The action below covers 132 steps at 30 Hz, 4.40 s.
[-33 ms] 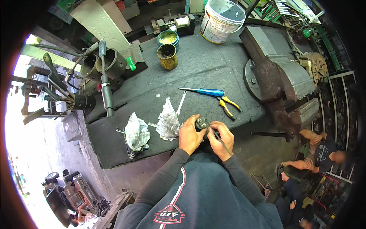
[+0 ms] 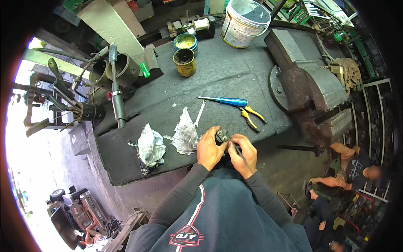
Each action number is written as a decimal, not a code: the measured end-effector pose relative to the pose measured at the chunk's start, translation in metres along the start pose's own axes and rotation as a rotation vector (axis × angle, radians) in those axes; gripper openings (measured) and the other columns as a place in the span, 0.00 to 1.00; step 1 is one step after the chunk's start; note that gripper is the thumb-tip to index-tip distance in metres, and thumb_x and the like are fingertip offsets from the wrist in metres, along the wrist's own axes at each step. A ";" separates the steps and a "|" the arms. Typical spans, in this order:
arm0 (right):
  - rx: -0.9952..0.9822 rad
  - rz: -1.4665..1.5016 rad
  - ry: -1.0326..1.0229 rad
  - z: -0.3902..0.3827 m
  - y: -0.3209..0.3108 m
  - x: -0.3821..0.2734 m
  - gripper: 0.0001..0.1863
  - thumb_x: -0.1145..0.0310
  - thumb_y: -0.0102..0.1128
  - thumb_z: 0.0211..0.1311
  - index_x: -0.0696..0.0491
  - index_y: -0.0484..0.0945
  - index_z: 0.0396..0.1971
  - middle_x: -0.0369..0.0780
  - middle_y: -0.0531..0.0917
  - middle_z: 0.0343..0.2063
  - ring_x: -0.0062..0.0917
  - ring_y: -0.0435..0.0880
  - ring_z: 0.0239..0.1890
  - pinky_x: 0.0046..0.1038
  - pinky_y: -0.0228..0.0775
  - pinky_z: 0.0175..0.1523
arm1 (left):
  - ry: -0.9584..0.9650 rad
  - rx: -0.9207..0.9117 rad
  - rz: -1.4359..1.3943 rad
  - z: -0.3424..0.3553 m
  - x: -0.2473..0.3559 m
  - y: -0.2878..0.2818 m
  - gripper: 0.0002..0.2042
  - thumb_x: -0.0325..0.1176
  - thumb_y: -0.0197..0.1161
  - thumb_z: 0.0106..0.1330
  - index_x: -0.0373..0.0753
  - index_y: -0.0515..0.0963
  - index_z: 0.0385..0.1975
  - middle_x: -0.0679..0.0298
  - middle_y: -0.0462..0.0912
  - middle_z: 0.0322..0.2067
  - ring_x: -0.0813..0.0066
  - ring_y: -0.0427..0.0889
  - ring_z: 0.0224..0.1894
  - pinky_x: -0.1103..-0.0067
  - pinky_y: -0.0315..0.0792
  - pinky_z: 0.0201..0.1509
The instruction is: The person cleans a small mechanical part with a cloth, then uses a screwdriver to adjust internal components on a workbench. The person continues to manipulate the part and tools while two other people sit nearby.
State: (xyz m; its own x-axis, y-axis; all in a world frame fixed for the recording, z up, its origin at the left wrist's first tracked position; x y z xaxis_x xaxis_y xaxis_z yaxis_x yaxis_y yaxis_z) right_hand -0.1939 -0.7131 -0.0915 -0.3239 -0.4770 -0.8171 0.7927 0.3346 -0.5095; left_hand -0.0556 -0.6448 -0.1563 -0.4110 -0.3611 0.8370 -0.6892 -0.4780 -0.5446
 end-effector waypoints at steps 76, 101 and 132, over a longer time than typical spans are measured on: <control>-0.051 -0.048 -0.027 0.017 0.004 -0.010 0.07 0.79 0.67 0.62 0.58 0.81 0.39 0.46 0.87 0.39 0.43 0.89 0.39 0.35 0.81 0.45 | 0.009 0.006 -0.002 0.000 -0.002 0.005 0.29 0.33 0.76 0.59 0.36 0.77 0.61 0.50 0.83 0.59 0.47 0.82 0.61 0.61 0.76 0.65; -0.066 -0.069 -0.086 0.018 0.007 -0.011 0.09 0.82 0.67 0.56 0.58 0.80 0.37 0.46 0.88 0.41 0.37 0.90 0.42 0.32 0.82 0.46 | 0.010 0.002 -0.022 0.002 0.000 0.004 0.27 0.33 0.76 0.59 0.35 0.78 0.59 0.50 0.83 0.59 0.48 0.82 0.61 0.62 0.76 0.65; -0.062 -0.064 0.008 0.026 0.000 0.001 0.08 0.81 0.66 0.57 0.59 0.80 0.37 0.45 0.89 0.40 0.33 0.91 0.40 0.30 0.81 0.47 | 0.087 0.043 -0.011 0.007 0.004 0.006 0.26 0.32 0.76 0.56 0.37 0.82 0.58 0.51 0.84 0.60 0.48 0.82 0.61 0.63 0.76 0.66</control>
State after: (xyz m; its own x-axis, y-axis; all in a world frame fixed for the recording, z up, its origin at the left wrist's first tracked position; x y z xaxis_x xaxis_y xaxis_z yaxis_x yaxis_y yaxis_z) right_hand -0.1804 -0.7350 -0.0853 -0.3771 -0.4930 -0.7840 0.7365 0.3536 -0.5766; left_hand -0.0571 -0.6553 -0.1561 -0.4550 -0.2854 0.8435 -0.6687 -0.5161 -0.5353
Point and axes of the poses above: each hand's wrist, its own z-axis towards the middle knuckle, its own y-axis out of the palm, x = y × z, the point moved 9 cm from there along z, towards the middle knuckle
